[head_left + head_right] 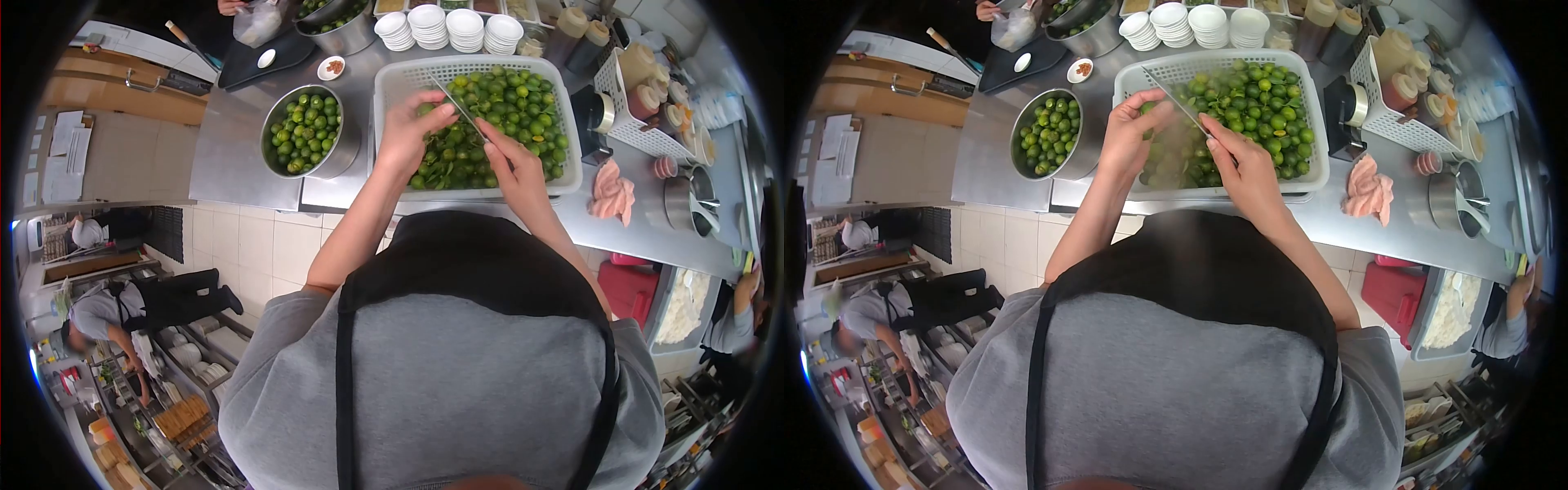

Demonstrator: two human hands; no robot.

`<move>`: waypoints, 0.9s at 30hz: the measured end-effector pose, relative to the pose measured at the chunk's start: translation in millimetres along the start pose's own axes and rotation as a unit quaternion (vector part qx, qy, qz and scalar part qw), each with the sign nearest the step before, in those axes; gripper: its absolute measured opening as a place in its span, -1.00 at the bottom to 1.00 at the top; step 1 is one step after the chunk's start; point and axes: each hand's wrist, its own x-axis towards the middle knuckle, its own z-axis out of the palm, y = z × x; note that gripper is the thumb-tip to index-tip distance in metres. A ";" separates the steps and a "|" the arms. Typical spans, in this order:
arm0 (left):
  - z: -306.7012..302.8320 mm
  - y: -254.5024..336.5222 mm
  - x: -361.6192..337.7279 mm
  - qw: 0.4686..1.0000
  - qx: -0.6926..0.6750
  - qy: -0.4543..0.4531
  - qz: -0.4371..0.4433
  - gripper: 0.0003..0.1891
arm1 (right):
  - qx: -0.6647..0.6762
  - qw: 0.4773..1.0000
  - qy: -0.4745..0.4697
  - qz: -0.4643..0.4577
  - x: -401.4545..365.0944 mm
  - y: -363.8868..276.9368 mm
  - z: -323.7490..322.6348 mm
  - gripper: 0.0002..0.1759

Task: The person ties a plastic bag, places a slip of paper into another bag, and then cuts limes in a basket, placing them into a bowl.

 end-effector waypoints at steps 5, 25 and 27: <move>-28.6 6.8 6.0 0.982 -0.167 0.037 -0.077 -0.78 | 0.003 0.999 -0.042 0.008 -4.2 4.3 -0.6 -0.65; -95.2 -1.2 34.3 0.889 0.447 0.056 0.078 -0.73 | 0.061 0.987 0.002 0.150 -10.9 28.1 -22.6 -0.62; -62.7 -28.0 37.6 0.880 0.471 -0.031 0.056 -0.72 | 0.077 0.990 0.028 0.114 -12.0 23.3 -22.9 -0.62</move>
